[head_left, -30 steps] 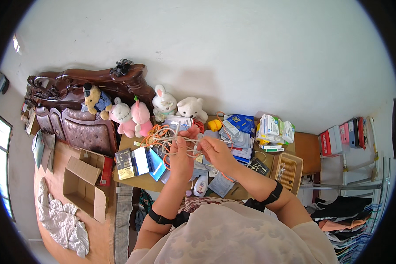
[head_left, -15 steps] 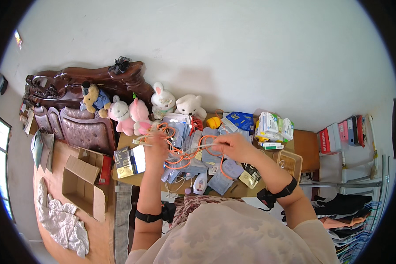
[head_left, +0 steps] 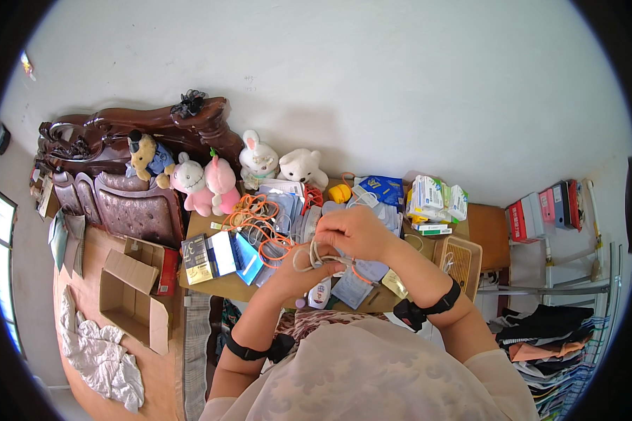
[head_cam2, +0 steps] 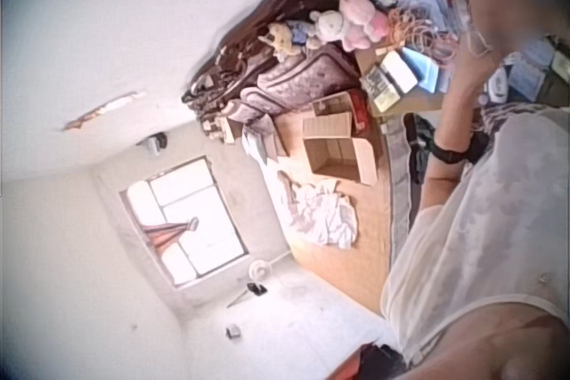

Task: The person picks up, sorts, and organizes several product boxes and bundled cables on a table next to a bed.

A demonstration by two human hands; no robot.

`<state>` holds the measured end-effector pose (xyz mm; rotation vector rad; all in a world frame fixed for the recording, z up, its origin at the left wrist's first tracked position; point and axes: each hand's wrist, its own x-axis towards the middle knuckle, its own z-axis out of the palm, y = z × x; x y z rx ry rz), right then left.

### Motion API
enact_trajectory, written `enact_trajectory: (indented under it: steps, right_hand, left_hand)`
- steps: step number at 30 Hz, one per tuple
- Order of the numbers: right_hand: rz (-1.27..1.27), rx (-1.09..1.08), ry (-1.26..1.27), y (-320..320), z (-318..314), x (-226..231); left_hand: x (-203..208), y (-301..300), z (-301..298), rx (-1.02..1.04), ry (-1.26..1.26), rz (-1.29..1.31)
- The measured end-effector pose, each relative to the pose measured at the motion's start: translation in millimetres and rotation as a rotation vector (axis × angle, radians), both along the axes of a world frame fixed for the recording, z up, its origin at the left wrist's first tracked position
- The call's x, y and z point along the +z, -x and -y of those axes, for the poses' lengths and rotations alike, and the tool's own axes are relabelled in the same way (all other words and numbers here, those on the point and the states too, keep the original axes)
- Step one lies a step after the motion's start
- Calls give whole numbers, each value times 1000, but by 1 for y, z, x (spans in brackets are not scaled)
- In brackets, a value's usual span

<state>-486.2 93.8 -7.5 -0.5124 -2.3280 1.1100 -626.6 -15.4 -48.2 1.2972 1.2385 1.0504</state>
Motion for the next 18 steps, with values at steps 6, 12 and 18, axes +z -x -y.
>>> enact_trajectory:
  steps: [6, 12, 18]
  right_hand:
    - [109, 130, -468, -4, -1, 3]
    - [271, 207, -648, -7, 7, 21]
    - [-222, 44, -310, 7, -11, -10]
  left_hand:
    - [16, 0, 7, -230, 330, 447]
    - [4, 8, 3, -189, 395, 453]
    - [15, -14, 3, -50, 264, 476]
